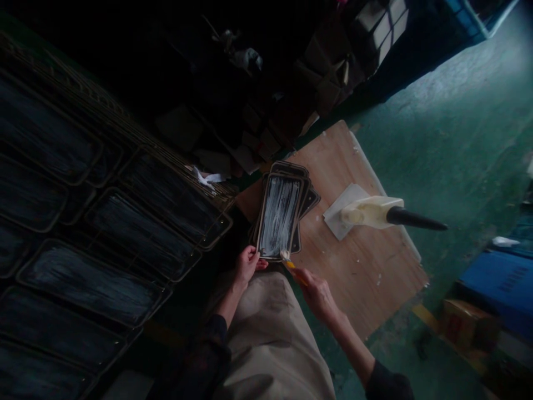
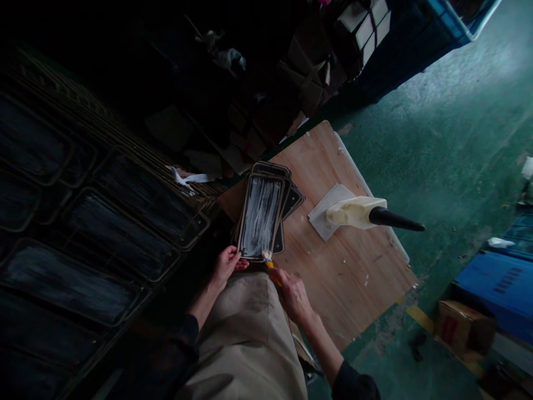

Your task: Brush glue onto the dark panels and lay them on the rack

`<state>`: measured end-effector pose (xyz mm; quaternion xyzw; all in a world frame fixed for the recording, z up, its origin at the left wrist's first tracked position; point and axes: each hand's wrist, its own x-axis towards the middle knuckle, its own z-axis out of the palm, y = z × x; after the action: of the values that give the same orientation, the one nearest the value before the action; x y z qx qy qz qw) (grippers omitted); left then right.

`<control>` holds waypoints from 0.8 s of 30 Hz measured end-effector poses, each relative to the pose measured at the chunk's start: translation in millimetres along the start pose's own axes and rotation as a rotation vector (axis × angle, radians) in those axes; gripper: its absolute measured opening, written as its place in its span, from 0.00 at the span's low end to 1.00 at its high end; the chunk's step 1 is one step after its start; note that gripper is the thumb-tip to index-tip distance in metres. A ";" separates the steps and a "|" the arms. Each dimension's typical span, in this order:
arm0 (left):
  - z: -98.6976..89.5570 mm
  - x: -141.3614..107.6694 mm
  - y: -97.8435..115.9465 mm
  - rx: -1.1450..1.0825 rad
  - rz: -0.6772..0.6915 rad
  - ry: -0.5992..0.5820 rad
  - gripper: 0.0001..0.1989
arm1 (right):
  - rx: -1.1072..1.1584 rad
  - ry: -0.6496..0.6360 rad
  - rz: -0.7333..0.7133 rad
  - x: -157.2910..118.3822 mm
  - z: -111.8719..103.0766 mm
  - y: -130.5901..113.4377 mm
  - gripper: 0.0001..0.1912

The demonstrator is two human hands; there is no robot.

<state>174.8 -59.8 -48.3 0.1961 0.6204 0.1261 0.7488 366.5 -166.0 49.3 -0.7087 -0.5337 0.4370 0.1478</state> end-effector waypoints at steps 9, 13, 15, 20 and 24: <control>0.2 4.2 0.6 0.129 0.035 0.014 0.19 | 0.021 0.223 -0.141 74.3 -44.9 2.6 0.13; 2.5 4.2 2.3 0.148 0.037 0.004 0.20 | -0.167 0.337 -0.207 129.1 -53.9 16.1 0.14; 4.1 2.6 4.2 0.141 0.036 0.009 0.21 | -0.208 0.341 -0.195 136.8 -51.0 17.7 0.14; 8.2 -9.2 16.7 0.133 0.001 -0.065 0.20 | -0.068 0.207 -0.142 84.8 -34.8 8.3 0.14; 10.7 -20.1 34.4 0.101 -0.083 -0.175 0.21 | 0.112 0.422 0.053 41.3 -39.2 2.8 0.14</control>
<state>183.2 -39.3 -13.5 0.2178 0.5658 0.0459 0.7939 400.7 -120.4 50.8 -0.7892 -0.4469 0.3115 0.2837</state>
